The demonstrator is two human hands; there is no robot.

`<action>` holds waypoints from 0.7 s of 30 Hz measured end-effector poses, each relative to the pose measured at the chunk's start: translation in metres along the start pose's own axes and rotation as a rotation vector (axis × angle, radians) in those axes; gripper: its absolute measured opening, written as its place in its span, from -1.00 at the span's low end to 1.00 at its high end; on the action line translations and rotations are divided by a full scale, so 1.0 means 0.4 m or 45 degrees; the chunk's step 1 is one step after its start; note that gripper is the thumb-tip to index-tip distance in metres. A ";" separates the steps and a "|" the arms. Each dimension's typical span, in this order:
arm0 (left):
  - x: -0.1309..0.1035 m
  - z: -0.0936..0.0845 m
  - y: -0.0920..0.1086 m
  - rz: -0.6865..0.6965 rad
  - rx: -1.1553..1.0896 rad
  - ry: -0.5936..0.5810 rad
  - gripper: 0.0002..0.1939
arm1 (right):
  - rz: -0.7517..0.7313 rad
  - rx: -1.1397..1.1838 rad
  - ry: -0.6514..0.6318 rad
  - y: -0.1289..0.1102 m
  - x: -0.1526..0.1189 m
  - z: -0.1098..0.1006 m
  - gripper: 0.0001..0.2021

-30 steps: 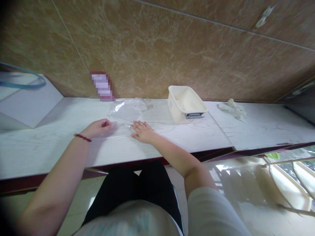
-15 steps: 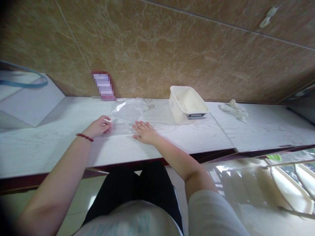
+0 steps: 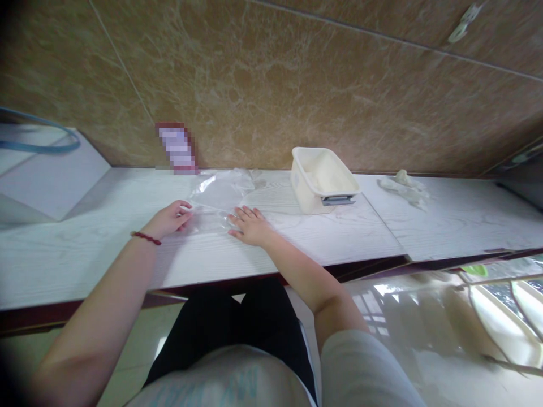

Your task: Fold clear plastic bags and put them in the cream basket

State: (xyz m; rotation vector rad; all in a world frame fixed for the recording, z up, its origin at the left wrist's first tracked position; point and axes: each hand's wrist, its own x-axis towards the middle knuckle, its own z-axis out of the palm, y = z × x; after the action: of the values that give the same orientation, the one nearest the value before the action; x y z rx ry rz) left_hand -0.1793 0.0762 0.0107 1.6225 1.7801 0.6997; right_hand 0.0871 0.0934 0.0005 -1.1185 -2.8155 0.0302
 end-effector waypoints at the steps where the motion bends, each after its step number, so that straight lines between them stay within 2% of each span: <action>1: -0.001 0.000 0.000 0.011 -0.055 -0.008 -0.63 | 0.005 0.000 0.003 0.000 0.002 0.000 -0.45; 5: -0.004 0.000 -0.004 0.067 -0.102 -0.095 -0.56 | 0.025 -0.009 0.042 -0.008 0.001 -0.002 -0.46; 9: -0.005 -0.003 -0.001 0.056 -0.065 -0.143 -0.61 | 0.013 -0.031 0.113 -0.037 -0.014 -0.010 -0.47; 12: -0.013 -0.011 0.022 0.035 -0.022 -0.134 -0.67 | 0.022 -0.026 0.128 -0.067 -0.026 -0.019 -0.46; 15: -0.032 -0.028 0.057 0.007 -0.019 -0.224 -0.71 | 0.090 0.001 0.129 -0.096 -0.031 -0.025 -0.42; 19: -0.051 -0.054 0.088 0.183 0.011 -0.398 -0.73 | 0.206 0.024 0.151 -0.127 -0.026 -0.026 -0.42; 21: -0.049 -0.063 0.092 0.280 0.101 -0.399 -0.72 | 0.261 0.036 0.154 -0.140 -0.022 -0.026 -0.42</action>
State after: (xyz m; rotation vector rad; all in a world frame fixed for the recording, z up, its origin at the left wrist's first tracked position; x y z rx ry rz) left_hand -0.1727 0.0611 0.0563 1.8845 1.4362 0.4433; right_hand 0.0566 0.0462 0.0133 -1.3490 -2.5778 0.0183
